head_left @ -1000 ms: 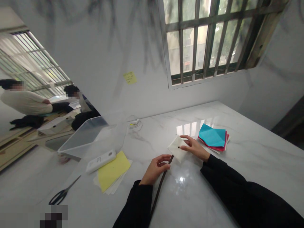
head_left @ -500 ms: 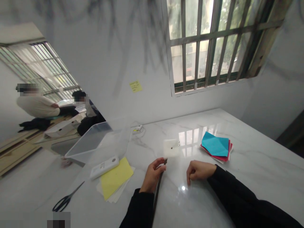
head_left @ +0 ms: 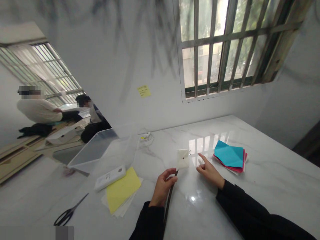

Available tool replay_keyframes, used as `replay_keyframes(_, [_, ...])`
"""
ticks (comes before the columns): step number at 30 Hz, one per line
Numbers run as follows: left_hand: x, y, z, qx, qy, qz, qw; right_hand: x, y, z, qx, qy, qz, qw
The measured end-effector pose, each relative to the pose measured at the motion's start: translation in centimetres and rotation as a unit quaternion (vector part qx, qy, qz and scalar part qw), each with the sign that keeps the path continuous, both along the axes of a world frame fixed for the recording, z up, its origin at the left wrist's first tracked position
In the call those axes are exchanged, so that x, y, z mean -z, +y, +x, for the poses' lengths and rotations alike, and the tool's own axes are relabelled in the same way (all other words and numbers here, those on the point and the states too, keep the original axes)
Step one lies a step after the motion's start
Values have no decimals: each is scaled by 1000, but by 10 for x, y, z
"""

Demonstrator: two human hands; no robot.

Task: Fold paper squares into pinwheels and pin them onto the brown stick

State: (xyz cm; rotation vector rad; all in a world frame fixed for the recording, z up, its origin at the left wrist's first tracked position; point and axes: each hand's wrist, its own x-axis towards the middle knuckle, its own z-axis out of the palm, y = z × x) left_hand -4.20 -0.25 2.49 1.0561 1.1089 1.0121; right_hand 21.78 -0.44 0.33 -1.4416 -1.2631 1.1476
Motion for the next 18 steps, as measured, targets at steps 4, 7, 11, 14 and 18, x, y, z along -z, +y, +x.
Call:
replay_keyframes(4, [2,-1,0,22,1,1,1000,-25,-17,-2,-308,55,-127,941])
replay_keyframes(7, [2,-1,0,22,-10,1,1000,-34,-27,-8,-548,99,-162,815])
replay_keyframes(11, [1,-1,1,12,-15,6,1000,-23,-22,-20,-331,123,-101,930])
replay_keyframes(14, [1,-1,1,21,-15,5,1000,-11,-11,-22,-157,139,-84,974])
replay_keyframes(18, [2,-2,1,19,-20,4,1000,-5,-4,-18,-37,126,-43,990])
